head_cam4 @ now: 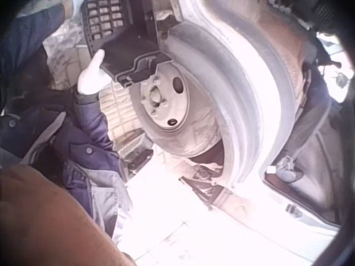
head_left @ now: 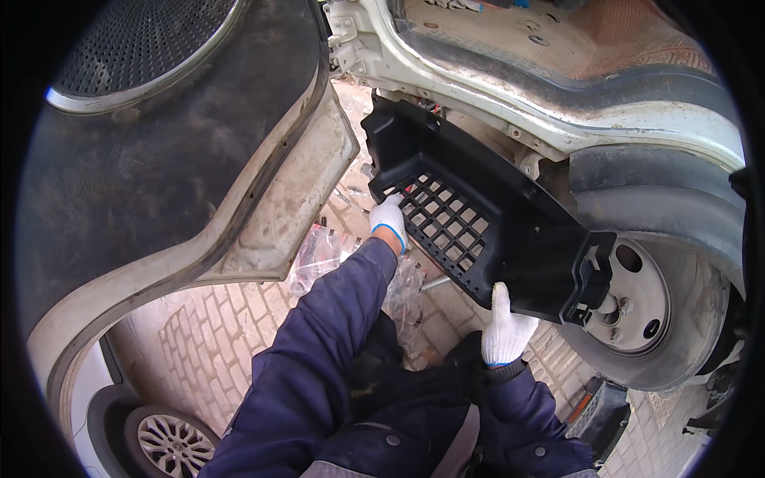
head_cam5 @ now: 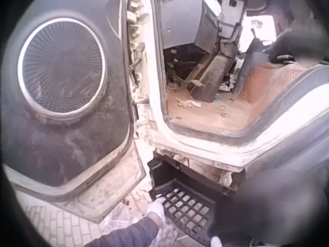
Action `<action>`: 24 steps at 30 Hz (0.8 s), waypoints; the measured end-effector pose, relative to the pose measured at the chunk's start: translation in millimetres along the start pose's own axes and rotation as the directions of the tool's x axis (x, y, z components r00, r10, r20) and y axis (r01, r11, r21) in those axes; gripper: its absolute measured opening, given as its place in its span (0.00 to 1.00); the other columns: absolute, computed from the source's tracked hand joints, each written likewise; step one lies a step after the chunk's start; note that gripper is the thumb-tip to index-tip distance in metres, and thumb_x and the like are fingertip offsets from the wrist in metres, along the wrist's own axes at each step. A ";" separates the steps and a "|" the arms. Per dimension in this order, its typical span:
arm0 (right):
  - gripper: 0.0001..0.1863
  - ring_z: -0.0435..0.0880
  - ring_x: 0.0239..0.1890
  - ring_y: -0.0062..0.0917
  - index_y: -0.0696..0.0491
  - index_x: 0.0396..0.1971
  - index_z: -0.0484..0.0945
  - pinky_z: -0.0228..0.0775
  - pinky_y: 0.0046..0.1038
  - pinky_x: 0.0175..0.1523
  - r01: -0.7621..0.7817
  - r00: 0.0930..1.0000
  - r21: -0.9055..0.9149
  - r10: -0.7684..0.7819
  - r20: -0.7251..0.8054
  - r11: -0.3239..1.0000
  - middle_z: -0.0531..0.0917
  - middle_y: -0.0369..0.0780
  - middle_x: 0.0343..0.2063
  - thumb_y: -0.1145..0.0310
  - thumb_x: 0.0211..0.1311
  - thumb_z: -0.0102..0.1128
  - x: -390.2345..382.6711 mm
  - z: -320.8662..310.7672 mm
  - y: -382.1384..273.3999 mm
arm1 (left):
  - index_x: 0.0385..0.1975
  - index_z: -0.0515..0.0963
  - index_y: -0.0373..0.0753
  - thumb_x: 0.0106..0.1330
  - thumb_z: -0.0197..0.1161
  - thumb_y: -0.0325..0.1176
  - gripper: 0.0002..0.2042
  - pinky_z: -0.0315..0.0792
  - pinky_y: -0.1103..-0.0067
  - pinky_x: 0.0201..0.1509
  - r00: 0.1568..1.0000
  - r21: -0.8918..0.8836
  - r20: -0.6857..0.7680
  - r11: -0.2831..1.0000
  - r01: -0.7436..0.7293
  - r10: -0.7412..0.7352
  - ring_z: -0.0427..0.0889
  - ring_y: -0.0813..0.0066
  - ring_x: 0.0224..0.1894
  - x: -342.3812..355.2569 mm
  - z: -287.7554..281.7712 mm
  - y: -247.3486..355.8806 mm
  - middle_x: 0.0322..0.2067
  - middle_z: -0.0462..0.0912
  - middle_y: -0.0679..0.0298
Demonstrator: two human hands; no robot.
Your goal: The person kneels under a vehicle and repeatedly attempts to fit a black plastic underbody panel into place. They align the panel, press it against the chassis, and use a metal bar to tap or adjust the fit, but the panel is not fully secured by the end of the clip.
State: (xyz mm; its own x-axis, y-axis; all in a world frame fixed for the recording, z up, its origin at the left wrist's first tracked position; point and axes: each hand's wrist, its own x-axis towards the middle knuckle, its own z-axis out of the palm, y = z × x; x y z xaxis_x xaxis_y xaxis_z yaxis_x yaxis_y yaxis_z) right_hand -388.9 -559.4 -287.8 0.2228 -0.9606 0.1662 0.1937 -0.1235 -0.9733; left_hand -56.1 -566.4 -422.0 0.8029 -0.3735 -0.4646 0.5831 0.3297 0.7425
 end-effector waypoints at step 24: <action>0.16 0.86 0.47 0.30 0.66 0.50 0.81 0.75 0.31 0.57 0.128 0.986 -0.272 -0.091 0.143 0.954 0.88 0.47 0.48 0.73 0.69 0.70 89.9 28.0 25.0 | 0.52 0.81 0.21 0.70 0.62 0.49 0.29 0.75 0.67 0.56 0.967 0.246 -0.162 0.957 -0.151 0.195 0.84 0.52 0.48 42.6 48.6 22.4 0.49 0.87 0.43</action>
State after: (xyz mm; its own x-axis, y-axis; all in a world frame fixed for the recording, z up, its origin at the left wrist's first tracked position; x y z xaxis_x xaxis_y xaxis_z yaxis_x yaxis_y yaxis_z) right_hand -337.2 -641.9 -292.7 0.3386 -0.8998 0.2753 -0.0471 -0.3084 -0.9501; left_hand -15.0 -617.1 -401.7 0.9103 -0.1569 -0.3830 0.4060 0.1587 0.9000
